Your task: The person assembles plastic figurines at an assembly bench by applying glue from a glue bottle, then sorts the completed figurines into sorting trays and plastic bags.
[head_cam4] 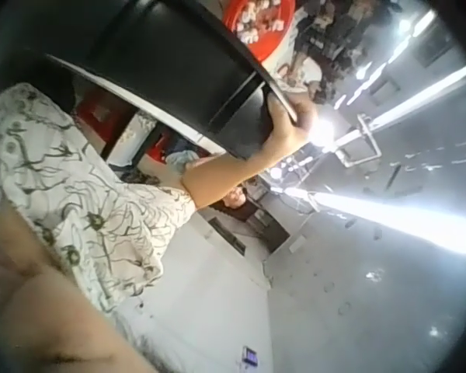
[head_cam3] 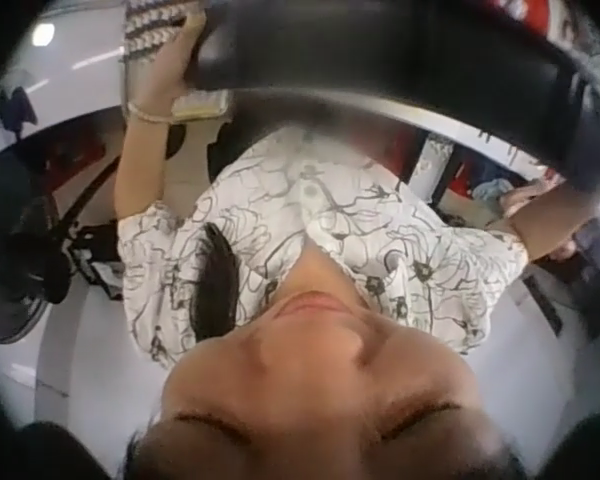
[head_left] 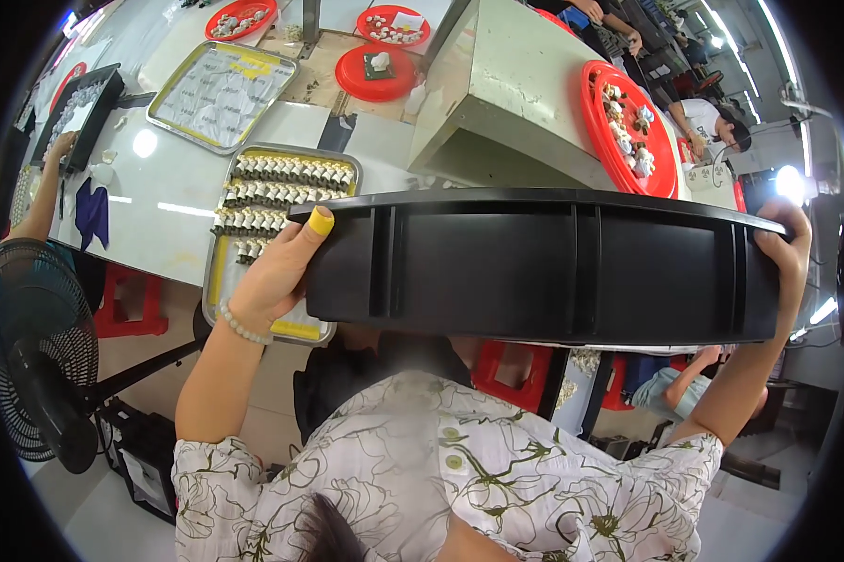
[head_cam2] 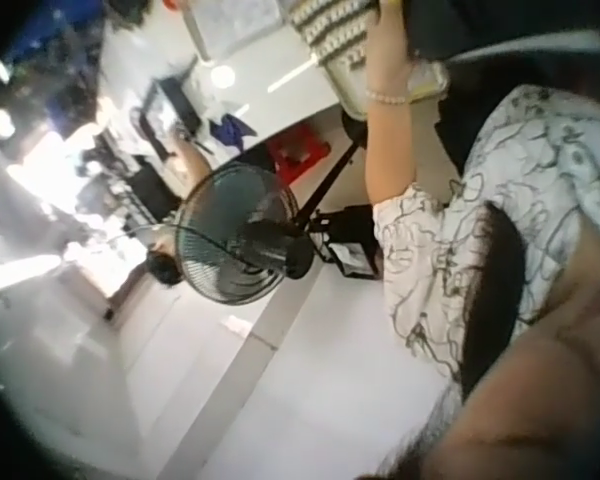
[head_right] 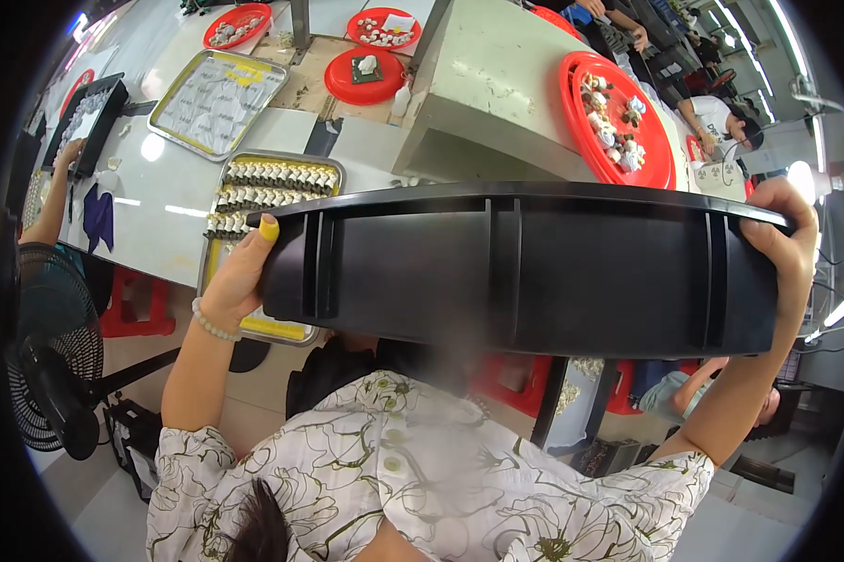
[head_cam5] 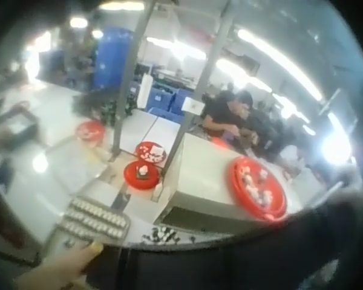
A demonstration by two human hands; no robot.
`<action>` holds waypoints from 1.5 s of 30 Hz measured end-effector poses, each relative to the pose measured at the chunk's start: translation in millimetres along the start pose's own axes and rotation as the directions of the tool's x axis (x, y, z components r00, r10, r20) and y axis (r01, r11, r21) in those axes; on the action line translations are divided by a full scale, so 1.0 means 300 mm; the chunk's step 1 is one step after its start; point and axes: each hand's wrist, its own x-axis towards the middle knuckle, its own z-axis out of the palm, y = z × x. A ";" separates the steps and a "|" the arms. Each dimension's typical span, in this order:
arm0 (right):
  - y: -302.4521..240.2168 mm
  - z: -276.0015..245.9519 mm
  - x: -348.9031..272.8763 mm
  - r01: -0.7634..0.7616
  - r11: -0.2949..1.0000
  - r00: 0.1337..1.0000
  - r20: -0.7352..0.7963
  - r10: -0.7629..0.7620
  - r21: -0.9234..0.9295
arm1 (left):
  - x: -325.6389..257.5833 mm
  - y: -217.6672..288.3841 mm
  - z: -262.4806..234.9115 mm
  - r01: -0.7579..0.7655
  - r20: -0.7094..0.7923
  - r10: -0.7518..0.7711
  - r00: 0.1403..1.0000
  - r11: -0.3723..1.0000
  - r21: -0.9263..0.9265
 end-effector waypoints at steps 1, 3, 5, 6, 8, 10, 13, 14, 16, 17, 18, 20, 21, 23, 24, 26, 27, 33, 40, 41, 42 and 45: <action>0.003 0.015 0.000 -0.004 1.000 1.000 -0.004 0.004 -0.001 | -0.007 -0.007 0.006 -0.041 -0.032 0.040 0.999 0.999 -0.010; 0.028 0.048 0.025 -0.040 0.934 0.999 -0.026 0.033 -0.354 | 0.019 -0.090 -0.059 0.029 -0.102 -0.028 0.994 1.000 0.005; 0.058 0.022 0.003 0.037 0.930 0.998 0.057 -0.017 -0.366 | -0.036 -0.103 -0.028 0.049 -0.055 -0.052 0.997 0.997 -0.056; 0.037 0.011 -0.018 -0.007 0.934 0.999 0.032 0.020 -0.357 | -0.043 -0.107 -0.055 0.091 0.002 -0.091 0.996 0.996 -0.015; 0.005 -0.004 -0.056 -0.052 0.936 0.998 0.003 0.057 -0.349 | -0.039 -0.116 -0.060 0.058 -0.056 -0.059 0.997 0.998 -0.013; -0.013 -0.015 -0.116 0.088 0.905 0.985 -0.099 -0.142 -0.417 | -0.052 -0.096 -0.029 0.043 -0.073 -0.044 0.996 0.999 -0.016; 0.013 -0.059 -0.236 0.102 0.915 0.978 -0.129 -0.164 -0.391 | -0.122 -0.147 -0.018 -0.123 0.072 0.123 0.990 0.992 -0.003; 0.026 -0.065 -0.271 0.044 0.899 0.986 -0.124 -0.108 -0.436 | -0.133 -0.193 -0.049 -0.073 0.069 0.070 0.995 0.997 0.030; 0.045 -0.070 -0.359 0.118 0.901 0.979 -0.103 -0.176 -0.419 | -0.151 -0.236 -0.070 -0.002 0.136 -0.008 0.991 0.997 0.073; 0.055 -0.074 -0.415 0.136 0.906 0.971 -0.127 -0.203 -0.402 | -0.173 -0.233 -0.069 0.011 0.146 -0.022 0.989 0.997 0.077; 0.060 -0.083 -0.467 0.149 0.927 0.972 -0.120 -0.201 -0.344 | -0.193 -0.225 -0.067 -0.011 0.209 -0.004 0.978 0.998 0.070; 0.056 -0.062 -0.555 0.329 0.864 0.925 -0.055 -0.376 -0.382 | -0.200 -0.227 -0.079 -0.045 0.349 0.051 0.936 0.999 -0.024; 0.043 -0.057 -0.596 0.401 0.804 0.897 0.009 -0.443 -0.440 | -0.197 -0.219 -0.081 -0.033 0.369 0.035 0.929 0.999 -0.013; -0.001 -0.056 -0.690 0.485 0.787 0.875 0.196 -0.443 -0.381 | -0.167 -0.199 -0.053 0.183 0.322 -0.133 0.937 0.975 -0.130; -0.029 -0.038 -0.740 0.521 0.765 0.853 0.202 -0.482 -0.377 | -0.155 -0.204 -0.039 0.229 0.275 -0.177 0.945 0.959 -0.170; -0.069 -0.019 -0.877 0.538 0.735 0.824 0.075 -0.561 -0.413 | -0.084 -0.260 -0.044 0.419 0.285 -0.385 0.878 0.906 -0.066; -0.077 -0.007 -0.933 0.504 0.740 0.836 0.036 -0.548 -0.446 | -0.054 -0.269 -0.016 0.567 0.253 -0.554 0.793 0.823 0.027; -0.085 0.027 -1.187 0.075 0.909 0.954 -0.235 -0.185 -0.410 | 0.080 -0.443 0.107 0.686 0.183 -0.813 0.552 0.568 0.455; 0.072 -0.054 -1.639 -0.799 0.270 0.527 -0.410 0.745 -0.537 | 0.030 -0.672 0.351 0.564 0.342 -0.849 0.402 0.524 0.638; 0.114 -0.052 -1.664 -0.816 0.267 0.513 -0.429 0.743 -0.513 | 0.027 -0.713 0.367 0.502 0.360 -0.822 0.441 0.559 0.660; 0.169 -0.043 -1.657 -0.809 0.440 0.585 -0.456 0.671 -0.390 | 0.031 -0.747 0.378 0.441 0.379 -0.792 0.479 0.591 0.676; 0.279 -0.003 -1.497 -0.628 0.771 0.547 -0.644 0.535 0.107 | 0.042 -0.796 0.393 0.491 0.291 -0.833 0.470 0.521 0.698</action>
